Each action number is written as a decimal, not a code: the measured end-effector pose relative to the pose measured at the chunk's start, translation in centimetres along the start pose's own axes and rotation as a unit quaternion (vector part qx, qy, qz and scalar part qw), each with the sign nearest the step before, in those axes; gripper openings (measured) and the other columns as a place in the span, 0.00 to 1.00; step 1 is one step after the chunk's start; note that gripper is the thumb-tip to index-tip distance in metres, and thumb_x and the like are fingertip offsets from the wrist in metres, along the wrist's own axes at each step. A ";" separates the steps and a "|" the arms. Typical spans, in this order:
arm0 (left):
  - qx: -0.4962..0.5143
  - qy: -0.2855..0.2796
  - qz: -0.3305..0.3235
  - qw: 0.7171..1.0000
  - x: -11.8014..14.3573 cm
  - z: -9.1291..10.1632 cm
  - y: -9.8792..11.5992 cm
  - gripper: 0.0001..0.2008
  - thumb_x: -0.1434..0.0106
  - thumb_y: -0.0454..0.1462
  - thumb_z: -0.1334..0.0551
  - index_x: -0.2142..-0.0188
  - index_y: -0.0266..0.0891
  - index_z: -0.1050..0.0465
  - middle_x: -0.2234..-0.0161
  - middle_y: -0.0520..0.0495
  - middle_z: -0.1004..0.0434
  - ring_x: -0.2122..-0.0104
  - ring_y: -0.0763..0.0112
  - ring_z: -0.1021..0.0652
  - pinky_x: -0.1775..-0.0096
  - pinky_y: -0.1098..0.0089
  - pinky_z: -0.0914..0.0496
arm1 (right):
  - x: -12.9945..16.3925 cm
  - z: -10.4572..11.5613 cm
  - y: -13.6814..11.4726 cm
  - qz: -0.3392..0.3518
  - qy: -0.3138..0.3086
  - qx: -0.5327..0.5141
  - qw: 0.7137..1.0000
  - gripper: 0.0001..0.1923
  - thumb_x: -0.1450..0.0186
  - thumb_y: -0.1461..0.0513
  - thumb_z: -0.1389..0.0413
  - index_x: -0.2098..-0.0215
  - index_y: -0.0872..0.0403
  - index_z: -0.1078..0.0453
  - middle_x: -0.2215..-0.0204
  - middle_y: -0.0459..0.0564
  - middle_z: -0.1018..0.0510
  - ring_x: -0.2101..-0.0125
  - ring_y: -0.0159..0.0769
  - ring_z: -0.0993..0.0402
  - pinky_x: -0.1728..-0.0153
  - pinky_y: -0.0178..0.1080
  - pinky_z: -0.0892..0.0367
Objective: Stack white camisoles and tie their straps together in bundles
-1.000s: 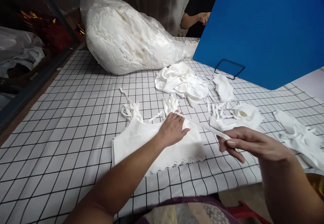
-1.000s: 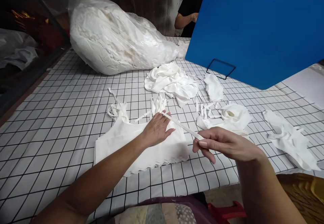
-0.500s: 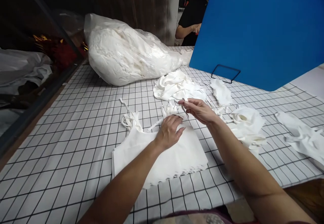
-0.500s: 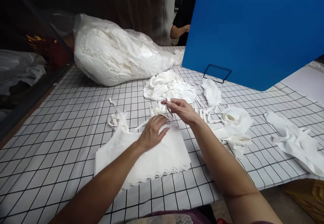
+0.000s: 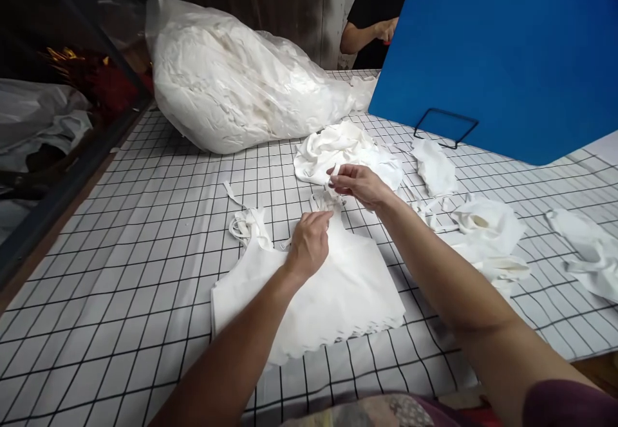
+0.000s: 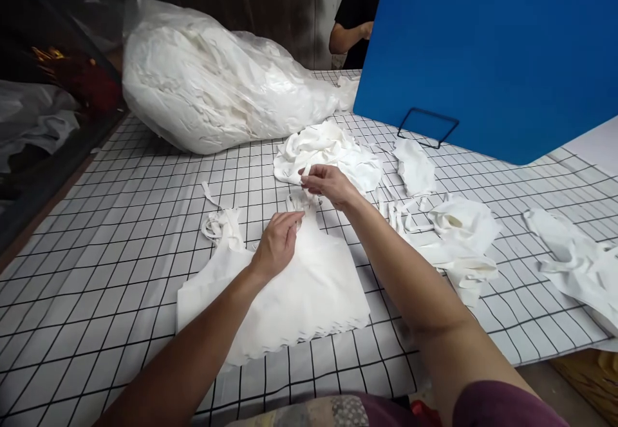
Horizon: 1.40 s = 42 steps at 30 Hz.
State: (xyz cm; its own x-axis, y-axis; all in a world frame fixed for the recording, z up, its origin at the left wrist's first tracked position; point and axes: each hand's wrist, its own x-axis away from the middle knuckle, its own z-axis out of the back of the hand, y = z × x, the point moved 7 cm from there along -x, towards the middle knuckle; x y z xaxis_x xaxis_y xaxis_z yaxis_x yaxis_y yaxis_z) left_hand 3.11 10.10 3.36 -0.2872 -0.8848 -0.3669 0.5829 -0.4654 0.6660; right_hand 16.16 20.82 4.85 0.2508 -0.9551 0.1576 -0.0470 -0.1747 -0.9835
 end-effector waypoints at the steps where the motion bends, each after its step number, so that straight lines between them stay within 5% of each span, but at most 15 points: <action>1: 0.021 0.021 0.006 1.000 -0.1 0.5 0.0 0.18 0.33 0.27 0.49 0.48 0.36 0.28 0.52 0.40 0.23 0.52 0.60 0.26 0.49 0.57 0.29 | 0.8 -0.6 0.6 -0.001 -0.026 -0.005 1.000 0.16 0.49 0.57 0.29 0.69 0.56 0.27 0.68 0.47 0.24 0.68 0.29 0.29 0.65 0.35 0.35; 5: 0.115 0.082 0.045 0.989 -0.3 1.8 -0.2 0.08 0.34 0.32 0.42 0.57 0.39 0.26 0.58 0.43 0.23 0.56 0.63 0.24 0.55 0.63 0.27 | 4.0 -2.4 1.9 0.011 -0.095 -0.038 0.995 0.16 0.45 0.56 0.31 0.64 0.56 0.26 0.70 0.45 0.25 0.70 0.29 0.32 0.66 0.35 0.36; 9: 0.158 0.088 0.095 0.979 -0.3 1.7 -0.9 0.06 0.39 0.35 0.35 0.61 0.39 0.26 0.62 0.46 0.22 0.60 0.66 0.22 0.59 0.68 0.27 | 5.4 -2.6 2.5 0.023 -0.078 -0.060 0.995 0.15 0.44 0.56 0.32 0.65 0.54 0.28 0.68 0.46 0.25 0.66 0.31 0.30 0.64 0.36 0.36; 15: 0.186 0.091 0.116 0.971 -0.2 1.8 -1.4 0.03 0.39 0.34 0.35 0.65 0.38 0.24 0.66 0.47 0.21 0.64 0.69 0.21 0.60 0.68 0.27 | 5.5 -2.4 3.7 0.011 -0.065 -0.043 0.997 0.18 0.46 0.54 0.31 0.69 0.54 0.32 0.75 0.42 0.30 0.76 0.27 0.39 0.75 0.33 0.44; 19: 0.199 0.085 0.125 0.968 -0.2 1.8 -1.6 0.04 0.38 0.34 0.36 0.69 0.36 0.24 0.70 0.48 0.22 0.69 0.71 0.22 0.64 0.70 0.27 | 5.5 -1.0 3.4 0.065 -0.004 0.107 0.992 0.19 0.41 0.48 0.36 0.66 0.54 0.31 0.70 0.47 0.28 0.71 0.33 0.34 0.71 0.37 0.39; 22: 0.177 0.083 0.108 0.975 -0.2 1.8 -1.2 0.03 0.38 0.33 0.36 0.69 0.37 0.25 0.70 0.48 0.22 0.69 0.71 0.23 0.63 0.69 0.27 | 6.6 -0.3 0.7 0.202 0.085 0.290 0.931 0.19 0.36 0.48 0.41 0.56 0.53 0.29 0.57 0.55 0.29 0.56 0.43 0.31 0.58 0.44 0.34; 24: 0.163 0.076 0.084 0.980 -0.3 1.8 -0.8 0.04 0.37 0.33 0.37 0.69 0.38 0.25 0.70 0.48 0.23 0.67 0.70 0.24 0.62 0.68 0.27 | 7.4 -1.6 -0.7 0.280 0.039 0.365 0.887 0.19 0.33 0.49 0.44 0.50 0.50 0.30 0.47 0.57 0.33 0.46 0.47 0.37 0.48 0.49 0.38; 26: 0.156 0.065 0.057 0.984 -0.3 1.8 -0.2 0.05 0.37 0.31 0.39 0.68 0.39 0.25 0.69 0.48 0.23 0.65 0.68 0.24 0.60 0.68 0.28 | 7.8 -3.3 -0.8 0.304 -0.069 0.399 0.863 0.17 0.29 0.51 0.49 0.47 0.47 0.31 0.44 0.54 0.33 0.41 0.46 0.41 0.41 0.51 0.44; 29: 0.155 0.053 0.042 0.986 -0.3 1.9 0.2 0.07 0.38 0.28 0.41 0.68 0.39 0.25 0.68 0.48 0.23 0.63 0.67 0.24 0.60 0.67 0.28 | 7.8 -4.2 0.0 0.273 -0.162 0.424 0.848 0.14 0.27 0.53 0.52 0.50 0.46 0.30 0.51 0.51 0.26 0.44 0.45 0.38 0.42 0.53 0.44; 38: 0.146 0.040 0.037 0.988 -0.4 1.8 -0.1 0.05 0.35 0.32 0.40 0.66 0.39 0.25 0.69 0.48 0.25 0.64 0.68 0.25 0.60 0.68 0.28 | 7.0 -2.0 0.2 0.213 -0.151 0.385 0.885 0.14 0.31 0.50 0.46 0.62 0.52 0.31 0.66 0.49 0.27 0.67 0.37 0.34 0.64 0.40 0.38; 42: 0.141 0.037 0.027 0.989 -0.4 1.9 0.1 0.05 0.36 0.31 0.40 0.66 0.39 0.26 0.69 0.48 0.25 0.64 0.67 0.25 0.61 0.67 0.28 | 7.1 -2.3 -0.3 0.224 -0.167 0.382 0.881 0.13 0.31 0.52 0.45 0.60 0.53 0.29 0.66 0.49 0.25 0.66 0.36 0.33 0.65 0.39 0.39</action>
State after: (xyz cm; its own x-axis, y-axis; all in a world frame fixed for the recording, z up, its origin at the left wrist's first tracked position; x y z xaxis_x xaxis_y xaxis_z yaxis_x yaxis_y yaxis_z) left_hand 1.87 10.36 4.80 -0.1988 -0.9092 -0.3657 0.3575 -0.4148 0.8367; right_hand 15.72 13.52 6.45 0.6498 -0.7405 -0.1716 0.4178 0.5365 -0.7333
